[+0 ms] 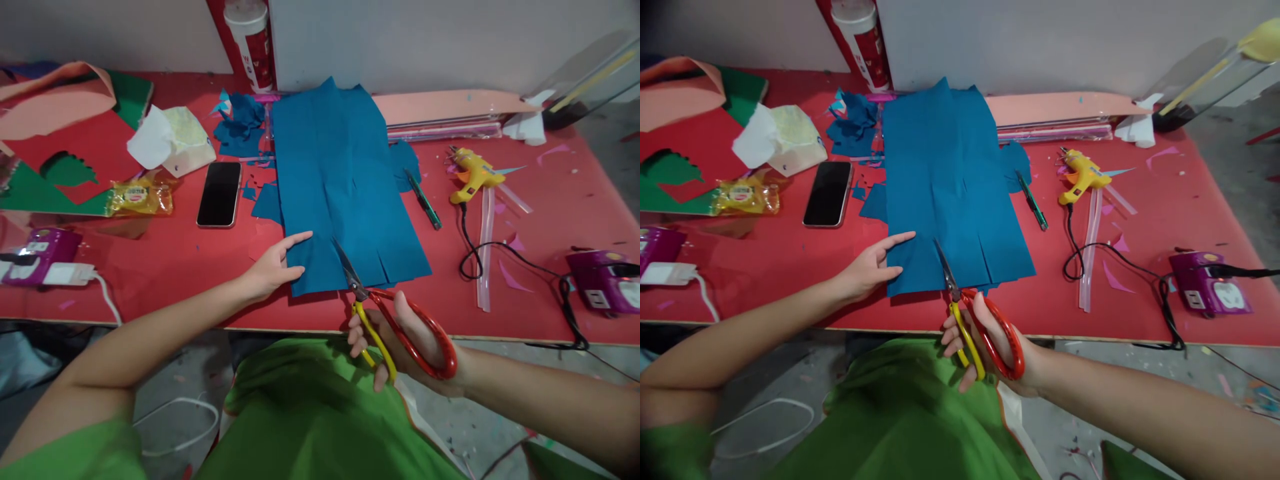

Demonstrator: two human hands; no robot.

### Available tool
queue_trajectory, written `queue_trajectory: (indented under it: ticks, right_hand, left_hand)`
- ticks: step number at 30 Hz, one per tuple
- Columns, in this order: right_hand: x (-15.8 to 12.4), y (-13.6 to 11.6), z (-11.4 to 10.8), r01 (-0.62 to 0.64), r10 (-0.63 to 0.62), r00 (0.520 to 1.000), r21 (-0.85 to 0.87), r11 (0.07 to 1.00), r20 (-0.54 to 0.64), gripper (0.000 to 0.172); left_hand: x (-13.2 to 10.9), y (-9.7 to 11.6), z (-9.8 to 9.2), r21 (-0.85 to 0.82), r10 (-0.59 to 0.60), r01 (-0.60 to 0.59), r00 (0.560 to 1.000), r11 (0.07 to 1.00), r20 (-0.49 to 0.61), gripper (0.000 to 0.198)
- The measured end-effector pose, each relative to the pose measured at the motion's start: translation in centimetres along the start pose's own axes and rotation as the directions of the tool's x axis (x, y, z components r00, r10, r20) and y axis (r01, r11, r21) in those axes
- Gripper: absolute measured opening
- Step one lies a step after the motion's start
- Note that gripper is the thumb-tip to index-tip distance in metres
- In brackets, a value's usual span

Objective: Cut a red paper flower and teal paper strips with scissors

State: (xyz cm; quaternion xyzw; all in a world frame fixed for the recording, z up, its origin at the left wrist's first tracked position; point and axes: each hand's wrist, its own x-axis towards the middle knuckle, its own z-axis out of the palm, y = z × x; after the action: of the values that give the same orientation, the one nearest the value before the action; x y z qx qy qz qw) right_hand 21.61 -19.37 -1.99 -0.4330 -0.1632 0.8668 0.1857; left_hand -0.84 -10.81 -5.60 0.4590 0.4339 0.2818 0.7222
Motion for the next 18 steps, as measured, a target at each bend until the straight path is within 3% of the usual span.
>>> queue_trajectory:
  ticks: [12, 18]
  right_hand:
    - [0.5, -1.0, 1.2, 0.021, -0.022, 0.998, -0.006, 1.0, -0.06, 0.066]
    - [0.9, -0.7, 1.3, -0.01, 0.013, 0.998, 0.04, 0.999, -0.068, 0.057]
  left_hand:
    - [-0.8, 0.3, 0.5, 0.205, 0.016, -0.016, 1.0, 0.979, 0.001, 0.065]
    - [-0.7, -0.1, 0.4, 0.24, 0.007, -0.006, 1.0, 0.971, -0.004, 0.067]
